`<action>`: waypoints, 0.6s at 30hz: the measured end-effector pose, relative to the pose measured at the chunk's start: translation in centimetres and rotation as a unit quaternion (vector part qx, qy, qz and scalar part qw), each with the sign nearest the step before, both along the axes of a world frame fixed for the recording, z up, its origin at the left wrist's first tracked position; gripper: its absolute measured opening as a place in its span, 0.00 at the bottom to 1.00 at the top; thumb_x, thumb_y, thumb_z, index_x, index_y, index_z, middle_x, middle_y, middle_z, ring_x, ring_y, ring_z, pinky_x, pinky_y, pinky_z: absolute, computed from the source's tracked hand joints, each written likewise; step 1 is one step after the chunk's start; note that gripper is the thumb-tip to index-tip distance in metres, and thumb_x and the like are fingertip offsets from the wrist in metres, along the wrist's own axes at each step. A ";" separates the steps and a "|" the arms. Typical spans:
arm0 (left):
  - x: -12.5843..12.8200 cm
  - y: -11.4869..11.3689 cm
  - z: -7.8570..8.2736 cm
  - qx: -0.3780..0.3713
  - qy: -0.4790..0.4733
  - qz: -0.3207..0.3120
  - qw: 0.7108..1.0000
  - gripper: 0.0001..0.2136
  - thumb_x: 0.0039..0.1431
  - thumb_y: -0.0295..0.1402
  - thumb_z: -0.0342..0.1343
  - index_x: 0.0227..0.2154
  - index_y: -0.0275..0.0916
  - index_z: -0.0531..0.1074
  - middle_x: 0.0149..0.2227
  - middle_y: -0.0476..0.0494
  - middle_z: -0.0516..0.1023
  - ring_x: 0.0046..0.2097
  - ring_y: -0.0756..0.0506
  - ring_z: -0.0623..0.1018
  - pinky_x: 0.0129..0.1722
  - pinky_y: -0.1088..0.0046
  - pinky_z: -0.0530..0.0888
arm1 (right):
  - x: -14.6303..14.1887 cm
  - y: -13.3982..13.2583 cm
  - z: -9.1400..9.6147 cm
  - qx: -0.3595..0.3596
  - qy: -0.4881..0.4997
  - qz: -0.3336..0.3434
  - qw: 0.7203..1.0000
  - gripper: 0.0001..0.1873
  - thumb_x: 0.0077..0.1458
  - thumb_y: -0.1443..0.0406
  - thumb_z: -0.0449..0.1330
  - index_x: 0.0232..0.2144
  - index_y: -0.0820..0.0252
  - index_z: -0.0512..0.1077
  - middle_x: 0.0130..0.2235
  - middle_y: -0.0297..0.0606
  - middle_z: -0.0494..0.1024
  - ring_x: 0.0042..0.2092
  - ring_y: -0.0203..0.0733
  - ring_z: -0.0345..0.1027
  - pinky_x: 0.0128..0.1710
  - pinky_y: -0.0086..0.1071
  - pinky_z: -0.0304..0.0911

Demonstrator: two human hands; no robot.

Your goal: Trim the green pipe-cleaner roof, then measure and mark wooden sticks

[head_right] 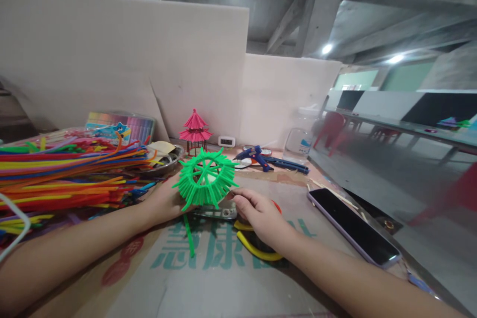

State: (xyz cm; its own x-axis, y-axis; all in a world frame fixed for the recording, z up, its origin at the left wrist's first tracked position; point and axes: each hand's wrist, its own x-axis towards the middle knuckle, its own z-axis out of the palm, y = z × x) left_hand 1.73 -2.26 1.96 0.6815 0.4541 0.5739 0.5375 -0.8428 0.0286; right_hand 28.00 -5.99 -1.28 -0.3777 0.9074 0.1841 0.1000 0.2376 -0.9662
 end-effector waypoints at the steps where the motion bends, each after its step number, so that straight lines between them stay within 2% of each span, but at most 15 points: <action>1: 0.0 0.0 0.0 0.001 0.002 -0.003 1.000 0.17 0.61 0.35 0.55 0.52 0.39 0.74 0.58 0.38 0.74 0.60 0.36 0.73 0.62 0.59 0.68 | 0.0 0.0 0.0 0.000 0.001 0.002 1.000 0.27 0.62 0.46 0.56 0.46 0.62 0.74 0.22 0.25 0.53 0.24 0.32 0.45 0.23 0.30 0.41; 7: 0.0 0.2 -0.1 -0.006 0.004 -0.015 1.000 0.16 0.62 0.34 0.54 0.53 0.41 0.73 0.58 0.40 0.74 0.60 0.37 0.72 0.63 0.59 0.67 | -0.1 0.0 0.4 0.010 -0.011 0.006 1.000 0.24 0.61 0.46 0.56 0.40 0.63 0.74 0.22 0.25 0.53 0.24 0.32 0.44 0.23 0.30 0.40; 15: 0.0 0.3 -0.2 0.018 -0.013 -0.025 0.999 0.17 0.62 0.35 0.54 0.53 0.42 0.72 0.59 0.39 0.73 0.62 0.37 0.70 0.65 0.56 0.65 | -0.2 0.0 0.2 -0.012 0.012 0.001 1.000 0.27 0.59 0.44 0.58 0.42 0.62 0.71 0.21 0.24 0.54 0.23 0.32 0.44 0.22 0.30 0.40; 18: -0.1 0.6 -0.7 -0.011 -0.021 -0.013 1.000 0.17 0.61 0.37 0.55 0.52 0.42 0.73 0.59 0.39 0.73 0.62 0.36 0.69 0.65 0.55 0.64 | -0.2 0.0 0.3 -0.003 0.002 0.004 1.000 0.26 0.60 0.44 0.57 0.39 0.62 0.71 0.21 0.24 0.54 0.23 0.32 0.44 0.22 0.30 0.40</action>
State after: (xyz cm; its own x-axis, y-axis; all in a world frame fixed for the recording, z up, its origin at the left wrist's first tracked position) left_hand 1.61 -1.69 1.27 0.6682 0.4499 0.5926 0.5138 -0.8551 0.0697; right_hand 27.77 -6.04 -1.02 -0.3844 0.9053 0.1807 0.0946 0.2334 -0.9678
